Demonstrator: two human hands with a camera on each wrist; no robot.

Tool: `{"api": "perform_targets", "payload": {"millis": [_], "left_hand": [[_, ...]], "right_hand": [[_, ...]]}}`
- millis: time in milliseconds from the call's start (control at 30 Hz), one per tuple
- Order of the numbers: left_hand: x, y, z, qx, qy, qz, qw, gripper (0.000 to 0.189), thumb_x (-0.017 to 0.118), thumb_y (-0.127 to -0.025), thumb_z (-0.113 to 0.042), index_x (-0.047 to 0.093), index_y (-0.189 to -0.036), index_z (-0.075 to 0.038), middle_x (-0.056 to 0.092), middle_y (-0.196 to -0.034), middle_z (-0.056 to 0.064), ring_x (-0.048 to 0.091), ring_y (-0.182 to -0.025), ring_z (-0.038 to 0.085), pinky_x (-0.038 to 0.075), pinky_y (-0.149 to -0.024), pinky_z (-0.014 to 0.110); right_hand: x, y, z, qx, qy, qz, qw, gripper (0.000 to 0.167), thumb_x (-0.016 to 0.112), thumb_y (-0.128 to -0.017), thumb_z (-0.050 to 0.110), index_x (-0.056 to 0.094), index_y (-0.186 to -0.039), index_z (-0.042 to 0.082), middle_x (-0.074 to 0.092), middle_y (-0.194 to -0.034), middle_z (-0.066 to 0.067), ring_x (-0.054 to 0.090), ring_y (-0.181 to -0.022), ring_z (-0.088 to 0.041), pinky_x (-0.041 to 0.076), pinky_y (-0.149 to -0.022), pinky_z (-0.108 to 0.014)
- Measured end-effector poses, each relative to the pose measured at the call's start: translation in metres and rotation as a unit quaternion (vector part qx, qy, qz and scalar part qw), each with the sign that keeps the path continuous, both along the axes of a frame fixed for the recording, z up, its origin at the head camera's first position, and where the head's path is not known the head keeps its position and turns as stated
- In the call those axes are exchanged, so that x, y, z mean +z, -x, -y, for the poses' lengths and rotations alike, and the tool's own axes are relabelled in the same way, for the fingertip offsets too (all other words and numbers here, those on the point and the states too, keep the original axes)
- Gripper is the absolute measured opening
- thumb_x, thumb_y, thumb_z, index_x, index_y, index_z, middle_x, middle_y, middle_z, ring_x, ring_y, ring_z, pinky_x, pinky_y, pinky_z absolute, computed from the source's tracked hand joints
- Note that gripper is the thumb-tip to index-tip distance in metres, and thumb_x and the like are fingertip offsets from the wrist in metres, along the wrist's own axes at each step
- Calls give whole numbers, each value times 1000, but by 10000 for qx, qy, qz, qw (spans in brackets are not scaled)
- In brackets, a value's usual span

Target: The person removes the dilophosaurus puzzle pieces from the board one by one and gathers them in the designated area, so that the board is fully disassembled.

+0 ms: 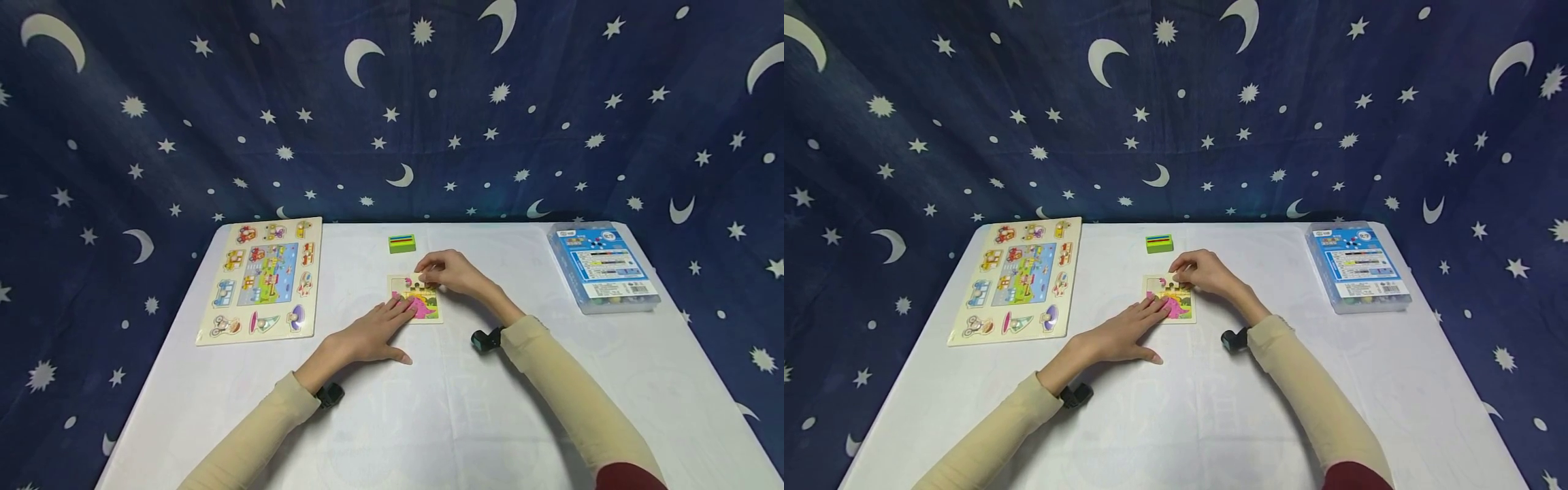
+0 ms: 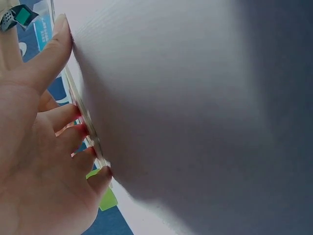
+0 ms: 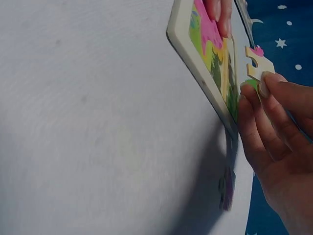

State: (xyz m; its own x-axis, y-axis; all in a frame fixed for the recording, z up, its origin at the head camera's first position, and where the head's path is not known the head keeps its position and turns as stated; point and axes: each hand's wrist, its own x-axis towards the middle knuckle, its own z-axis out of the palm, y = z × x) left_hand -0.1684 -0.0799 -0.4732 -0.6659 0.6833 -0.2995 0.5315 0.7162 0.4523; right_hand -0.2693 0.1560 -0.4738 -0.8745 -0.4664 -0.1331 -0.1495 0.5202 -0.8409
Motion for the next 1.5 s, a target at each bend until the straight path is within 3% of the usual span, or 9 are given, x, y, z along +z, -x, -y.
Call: {"api": "perform_targets", "payload": {"millis": [367,733,1267,1500], "left_hand": [[0,0,1,87,48,-7,10000,100,74,-90,-55,23,-165,-13,10,-174,3,2,-162,26,13,-130,47],[0,1,1,67,45,-11,10000,100,76,-89,-53,24,-165,-12,9,-174,4,1,-162,27,12,-130,48],[-3,0,-2,66,32,-53,10000,100,76,-89,-53,24,-165,-13,10,-174,5,1,-162,26,13,-130,47],[-2,0,-3,65,-44,-32,10000,100,76,-89,-52,24,-165,-12,10,-174,6,2,-162,27,13,-130,48]], "right_hand": [[6,-4,-30,-210,27,110,9997,19,70,-96,11,75,-114,3,75,-94,-12,72,-79,-25,60,-72,-37],[2,-2,-67,-400,-57,162,9991,20,68,-99,11,74,-115,1,75,-96,-15,69,-77,-23,59,-71,-32],[-6,7,-112,-813,-629,307,9942,21,67,-99,10,74,-116,0,71,-92,-11,58,-75,-21,52,-65,-28],[-7,8,-110,-800,-1056,-142,9911,19,68,-98,9,76,-112,1,71,-99,-13,57,-76,-20,50,-64,-26]]}}
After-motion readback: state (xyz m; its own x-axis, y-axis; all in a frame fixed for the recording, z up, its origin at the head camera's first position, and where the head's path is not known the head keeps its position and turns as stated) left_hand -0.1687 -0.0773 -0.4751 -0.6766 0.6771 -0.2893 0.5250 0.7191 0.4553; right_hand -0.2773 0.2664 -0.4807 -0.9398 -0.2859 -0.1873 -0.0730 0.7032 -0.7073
